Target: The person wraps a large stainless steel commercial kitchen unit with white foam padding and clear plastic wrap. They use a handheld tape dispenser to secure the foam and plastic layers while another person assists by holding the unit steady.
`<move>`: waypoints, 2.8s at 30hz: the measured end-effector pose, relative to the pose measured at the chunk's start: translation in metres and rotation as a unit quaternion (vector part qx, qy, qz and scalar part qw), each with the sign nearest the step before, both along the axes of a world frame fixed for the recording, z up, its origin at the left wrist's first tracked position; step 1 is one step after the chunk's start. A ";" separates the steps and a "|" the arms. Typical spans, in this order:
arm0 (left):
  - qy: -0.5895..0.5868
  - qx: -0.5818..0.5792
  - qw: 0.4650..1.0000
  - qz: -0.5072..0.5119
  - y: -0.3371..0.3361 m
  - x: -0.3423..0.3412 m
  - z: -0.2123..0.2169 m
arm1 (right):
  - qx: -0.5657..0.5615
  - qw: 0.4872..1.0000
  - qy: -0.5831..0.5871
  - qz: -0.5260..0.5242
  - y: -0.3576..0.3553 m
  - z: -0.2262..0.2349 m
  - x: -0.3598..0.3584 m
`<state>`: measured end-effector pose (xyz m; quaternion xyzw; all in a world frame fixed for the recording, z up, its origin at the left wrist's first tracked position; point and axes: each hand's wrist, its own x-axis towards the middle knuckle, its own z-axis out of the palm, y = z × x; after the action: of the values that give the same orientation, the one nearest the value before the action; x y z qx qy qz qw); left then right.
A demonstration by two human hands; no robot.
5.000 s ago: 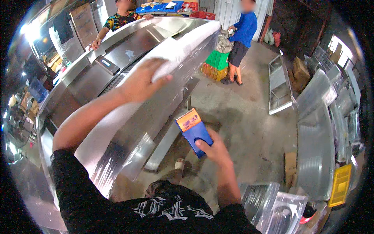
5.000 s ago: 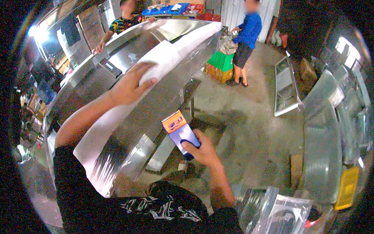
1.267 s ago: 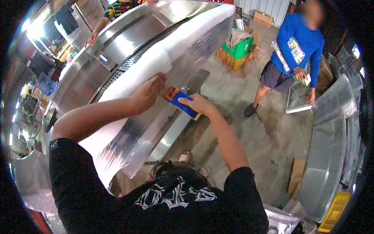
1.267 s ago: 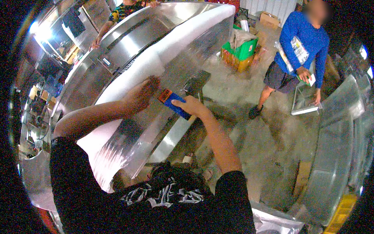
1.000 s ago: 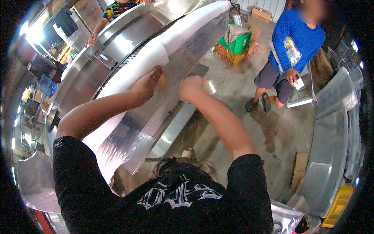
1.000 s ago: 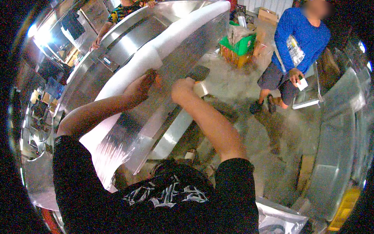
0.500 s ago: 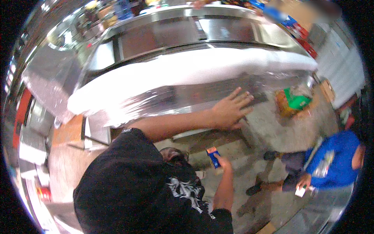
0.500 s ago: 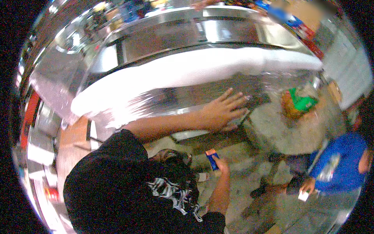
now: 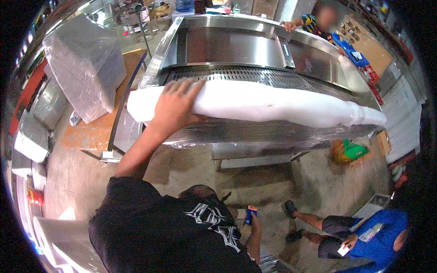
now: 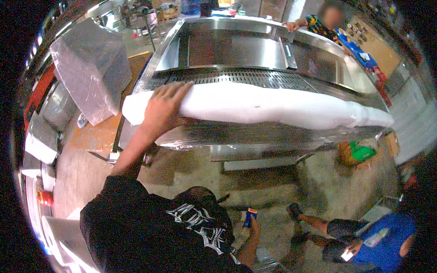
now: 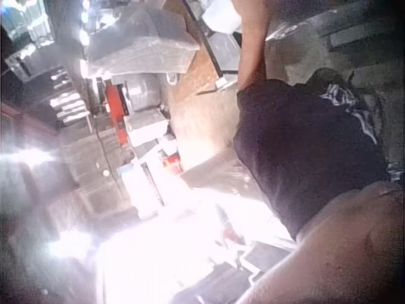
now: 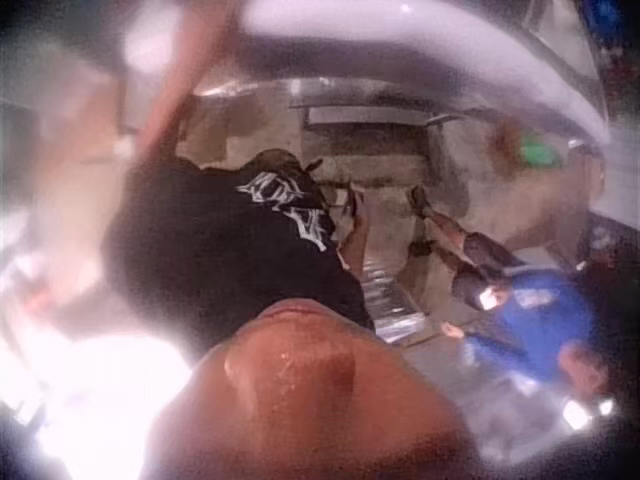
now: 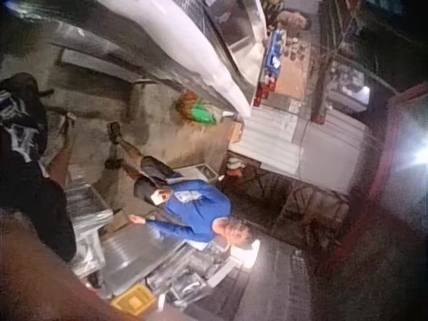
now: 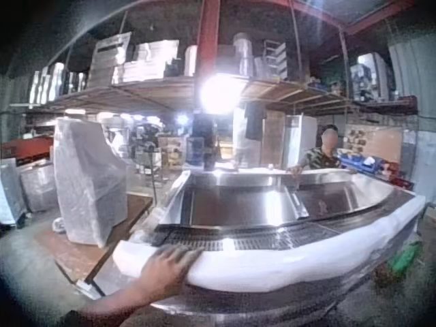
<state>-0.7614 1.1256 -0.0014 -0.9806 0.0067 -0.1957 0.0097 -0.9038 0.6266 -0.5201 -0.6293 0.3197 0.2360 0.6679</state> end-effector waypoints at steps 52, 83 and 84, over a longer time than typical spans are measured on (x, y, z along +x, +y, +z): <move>0.571 -0.299 0.735 -0.212 0.445 -0.066 -0.390 | -0.064 0.978 0.092 -0.178 0.583 -0.118 -0.232; 0.443 -0.212 0.820 -0.294 0.641 0.437 -0.470 | -0.114 0.982 0.150 0.011 0.716 -0.067 0.357; 0.435 -0.178 0.830 -0.299 0.648 0.453 -0.489 | -0.119 0.981 0.150 0.012 0.721 -0.062 0.375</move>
<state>-0.3087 1.7740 -0.4901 -0.8991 0.2684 0.2596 -0.2284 -0.5287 1.3478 -0.5819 -0.6654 0.4349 0.2961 0.5296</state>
